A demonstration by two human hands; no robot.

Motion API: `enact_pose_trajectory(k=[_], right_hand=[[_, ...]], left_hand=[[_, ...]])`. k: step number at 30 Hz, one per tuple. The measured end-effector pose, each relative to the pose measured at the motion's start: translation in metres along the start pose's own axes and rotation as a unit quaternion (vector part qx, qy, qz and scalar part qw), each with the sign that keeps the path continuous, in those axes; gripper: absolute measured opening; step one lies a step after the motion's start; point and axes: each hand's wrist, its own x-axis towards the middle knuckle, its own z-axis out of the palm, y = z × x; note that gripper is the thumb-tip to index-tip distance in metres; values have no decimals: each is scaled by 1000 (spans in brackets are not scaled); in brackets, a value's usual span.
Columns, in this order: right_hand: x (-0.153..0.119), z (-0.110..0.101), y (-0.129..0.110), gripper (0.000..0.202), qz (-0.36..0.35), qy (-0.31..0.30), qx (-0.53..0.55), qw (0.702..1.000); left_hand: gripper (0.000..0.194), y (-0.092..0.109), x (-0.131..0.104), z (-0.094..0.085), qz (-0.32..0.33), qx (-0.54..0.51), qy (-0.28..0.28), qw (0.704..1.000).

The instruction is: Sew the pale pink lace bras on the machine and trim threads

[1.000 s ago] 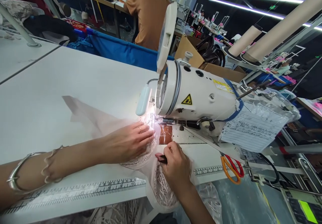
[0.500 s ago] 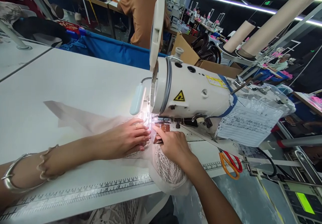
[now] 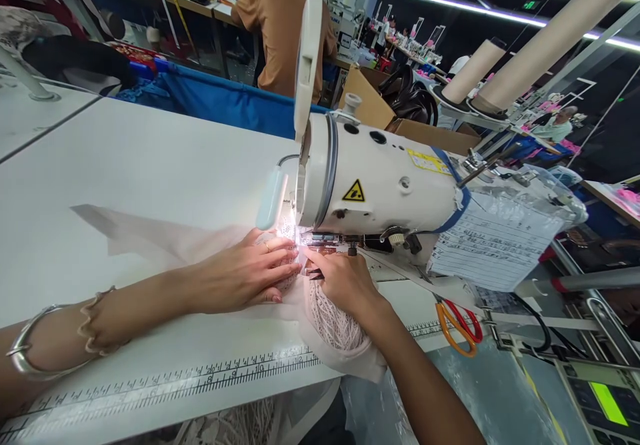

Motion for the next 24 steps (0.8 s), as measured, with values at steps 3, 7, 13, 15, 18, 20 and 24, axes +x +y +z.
enact_pose_trajectory(k=[3, 7, 13, 15, 18, 20, 24], right_hand=[[1, -1, 2, 67, 1, 2, 9, 1000], [1, 1, 5, 61, -25, 19, 48, 998], [4, 3, 12, 57, -51, 32, 67, 996], [7, 2, 14, 54, -56, 24, 58, 996], [9, 3, 17, 52, -67, 12, 32, 997], [9, 4, 19, 51, -77, 21, 12, 997], [-3, 8, 23, 37, -68, 109, -23, 991]], left_hand=[[35, -1, 0, 1, -8, 6, 5, 1000], [42, -1, -1, 1, -6, 7, -2, 1000], [44, -4, -2, 2, -25, 20, 10, 999], [42, -5, -1, 2, -27, 28, 1, 999], [47, -5, 0, 2, -32, 34, -7, 999], [54, -4, 0, 2, -30, 29, -12, 999], [59, -5, 0, 2, -28, 7, -27, 999]])
